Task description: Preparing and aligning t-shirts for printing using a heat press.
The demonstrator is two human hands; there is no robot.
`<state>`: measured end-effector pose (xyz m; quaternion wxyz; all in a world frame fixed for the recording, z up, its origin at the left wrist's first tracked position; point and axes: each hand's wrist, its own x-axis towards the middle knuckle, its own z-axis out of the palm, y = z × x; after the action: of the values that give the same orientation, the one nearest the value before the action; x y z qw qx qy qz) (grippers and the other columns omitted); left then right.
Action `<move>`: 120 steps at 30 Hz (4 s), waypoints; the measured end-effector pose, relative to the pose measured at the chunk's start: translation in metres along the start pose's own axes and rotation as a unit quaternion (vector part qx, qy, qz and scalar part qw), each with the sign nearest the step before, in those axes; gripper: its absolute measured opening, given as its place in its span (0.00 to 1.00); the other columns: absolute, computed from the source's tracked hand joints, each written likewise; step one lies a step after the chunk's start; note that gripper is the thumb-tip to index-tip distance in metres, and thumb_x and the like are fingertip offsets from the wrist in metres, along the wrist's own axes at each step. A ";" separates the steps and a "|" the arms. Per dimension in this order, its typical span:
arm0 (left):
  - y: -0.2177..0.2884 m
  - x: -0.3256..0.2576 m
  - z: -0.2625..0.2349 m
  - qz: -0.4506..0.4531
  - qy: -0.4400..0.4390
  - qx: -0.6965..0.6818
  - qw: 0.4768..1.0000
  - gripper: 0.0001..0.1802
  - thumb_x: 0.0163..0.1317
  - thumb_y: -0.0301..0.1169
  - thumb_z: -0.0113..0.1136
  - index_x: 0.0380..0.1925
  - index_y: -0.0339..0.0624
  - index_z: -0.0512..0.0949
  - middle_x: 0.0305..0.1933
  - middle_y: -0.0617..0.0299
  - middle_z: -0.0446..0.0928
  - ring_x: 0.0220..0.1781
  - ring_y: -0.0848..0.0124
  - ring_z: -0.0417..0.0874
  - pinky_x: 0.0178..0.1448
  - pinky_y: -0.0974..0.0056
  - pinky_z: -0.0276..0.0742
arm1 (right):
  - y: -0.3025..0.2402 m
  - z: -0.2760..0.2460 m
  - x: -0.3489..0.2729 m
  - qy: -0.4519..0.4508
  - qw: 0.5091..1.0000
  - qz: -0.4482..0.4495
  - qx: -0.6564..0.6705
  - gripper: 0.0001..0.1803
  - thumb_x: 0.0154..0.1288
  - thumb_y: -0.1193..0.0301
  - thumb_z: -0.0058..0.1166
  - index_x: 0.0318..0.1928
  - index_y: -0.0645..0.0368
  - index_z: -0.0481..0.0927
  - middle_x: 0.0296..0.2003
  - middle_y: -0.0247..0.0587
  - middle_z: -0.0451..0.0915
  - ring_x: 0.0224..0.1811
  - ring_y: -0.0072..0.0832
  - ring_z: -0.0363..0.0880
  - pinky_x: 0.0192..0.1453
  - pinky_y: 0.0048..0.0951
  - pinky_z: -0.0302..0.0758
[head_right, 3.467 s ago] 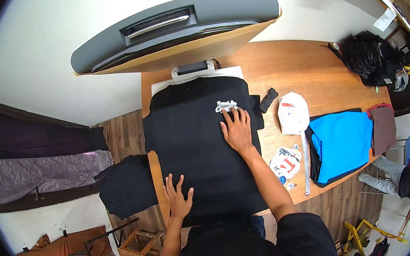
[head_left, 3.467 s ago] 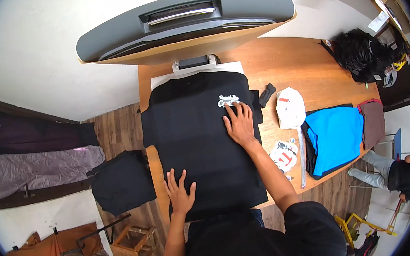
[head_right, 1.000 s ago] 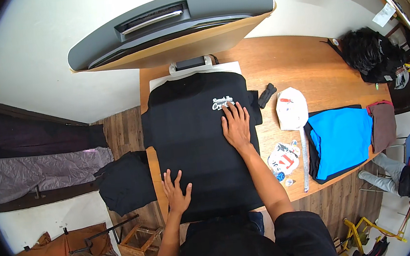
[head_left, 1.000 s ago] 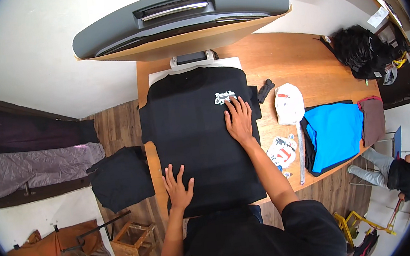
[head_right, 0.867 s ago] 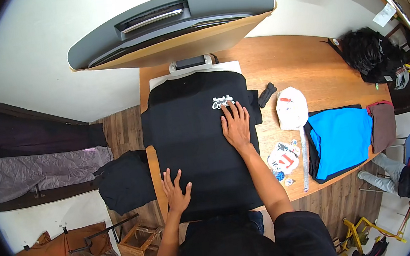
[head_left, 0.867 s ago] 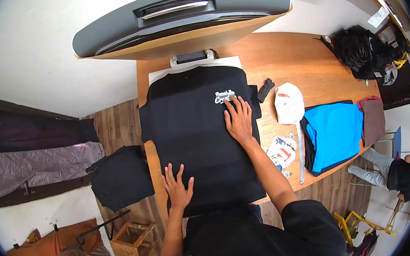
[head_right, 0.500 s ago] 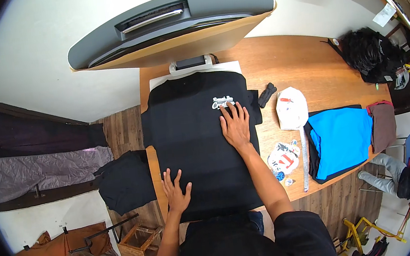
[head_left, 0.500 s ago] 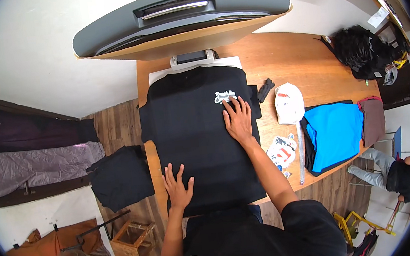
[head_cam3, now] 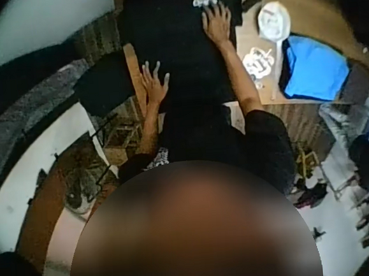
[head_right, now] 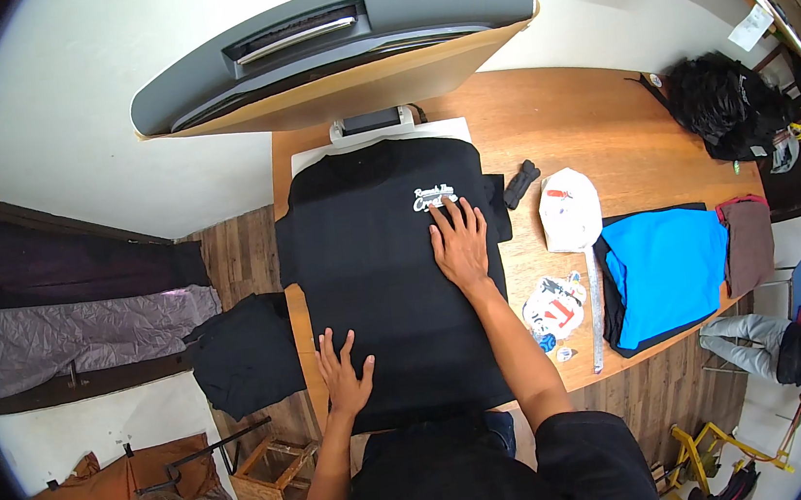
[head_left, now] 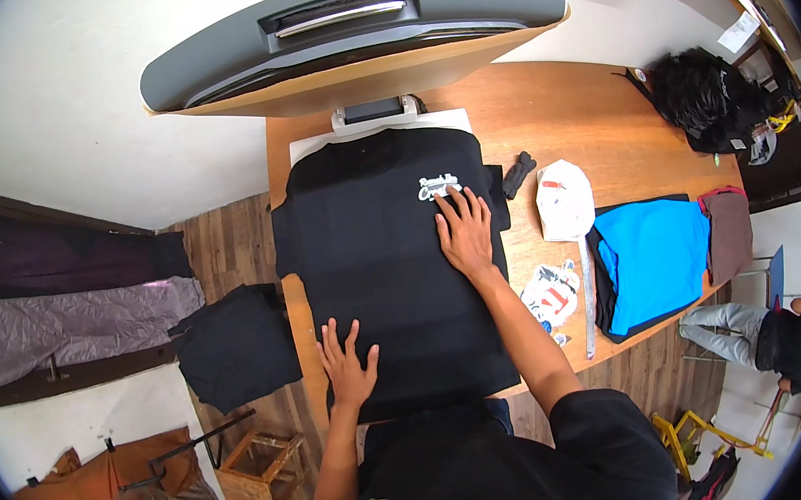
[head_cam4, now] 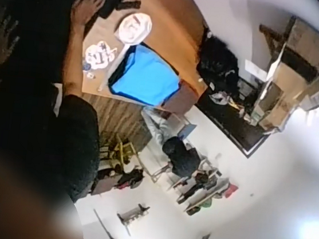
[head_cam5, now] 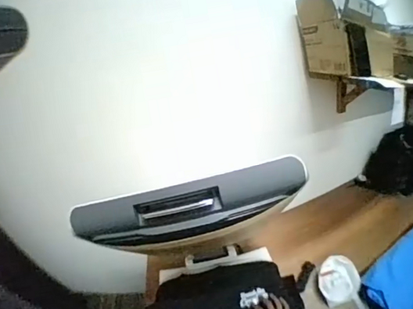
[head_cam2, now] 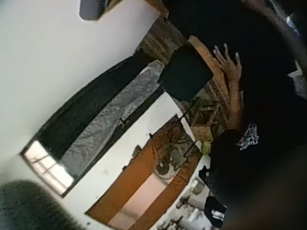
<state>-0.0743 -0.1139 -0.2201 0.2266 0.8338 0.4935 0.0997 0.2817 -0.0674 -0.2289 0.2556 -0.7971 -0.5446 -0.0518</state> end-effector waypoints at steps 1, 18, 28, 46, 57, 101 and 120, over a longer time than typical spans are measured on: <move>0.000 0.000 0.000 -0.017 -0.040 0.004 0.999 0.36 0.74 0.46 0.62 0.79 0.53 0.65 0.86 0.42 0.48 0.88 0.41 0.45 0.85 0.33 0.38 | 0.000 0.000 0.000 0.002 1.000 0.001 0.002 0.21 0.78 0.63 0.54 0.68 0.49 0.80 0.71 0.43 0.74 0.77 0.48 0.65 0.82 0.54 0.56; 0.000 -0.003 -0.003 0.003 0.002 0.000 1.000 0.36 0.75 0.47 0.61 0.79 0.54 0.64 0.87 0.43 0.47 0.89 0.42 0.43 0.86 0.33 0.37 | 0.000 -0.005 -0.003 0.036 0.999 -0.002 0.037 0.21 0.75 0.65 0.57 0.64 0.54 0.81 0.66 0.45 0.76 0.73 0.47 0.68 0.79 0.52 0.61; -0.001 -0.009 -0.003 -0.007 -0.045 -0.002 0.999 0.36 0.76 0.50 0.59 0.79 0.54 0.65 0.87 0.44 0.47 0.89 0.43 0.43 0.86 0.34 0.38 | 0.002 -0.019 -0.012 0.115 0.983 -0.048 0.137 0.15 0.70 0.74 0.61 0.56 0.55 0.85 0.54 0.42 0.80 0.63 0.43 0.76 0.69 0.46 0.67; 0.076 -0.057 0.067 -0.089 0.032 0.039 0.995 0.44 0.73 0.47 0.62 0.83 0.47 0.56 0.88 0.41 0.45 0.88 0.41 0.47 0.86 0.36 0.44 | 0.150 -0.172 -0.359 0.078 0.926 0.367 -0.028 0.17 0.71 0.71 0.60 0.58 0.60 0.83 0.55 0.51 0.80 0.60 0.50 0.76 0.64 0.49 0.69; 0.074 -0.194 0.129 -0.062 -0.083 -0.012 0.994 0.43 0.73 0.49 0.62 0.82 0.50 0.59 0.88 0.41 0.43 0.88 0.38 0.45 0.85 0.35 0.44 | 0.182 -0.171 -0.372 0.037 0.881 0.471 0.016 0.22 0.69 0.68 0.65 0.61 0.61 0.77 0.57 0.47 0.78 0.62 0.47 0.75 0.66 0.49 0.68; 0.140 0.226 0.054 0.217 0.051 -0.015 0.975 0.28 0.78 0.44 0.54 0.73 0.46 0.73 0.80 0.55 0.67 0.84 0.56 0.60 0.87 0.46 0.47 | -0.040 -0.081 -0.153 -0.208 0.968 0.137 0.033 0.31 0.80 0.71 0.52 0.77 0.66 0.64 0.41 0.54 0.71 0.28 0.49 0.82 0.28 0.45 0.83; 0.145 0.227 0.054 0.186 -0.028 0.027 0.982 0.34 0.78 0.49 0.51 0.77 0.43 0.68 0.82 0.58 0.64 0.86 0.58 0.57 0.87 0.43 0.43 | -0.025 -0.078 -0.146 -0.155 0.986 0.055 0.018 0.30 0.72 0.67 0.61 0.72 0.61 0.75 0.31 0.43 0.80 0.31 0.41 0.82 0.38 0.45 0.76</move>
<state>0.1714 0.0091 -0.2113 0.1947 0.9194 0.3259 0.1034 0.2160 -0.2196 -0.2053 0.1853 -0.8198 -0.5333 0.0962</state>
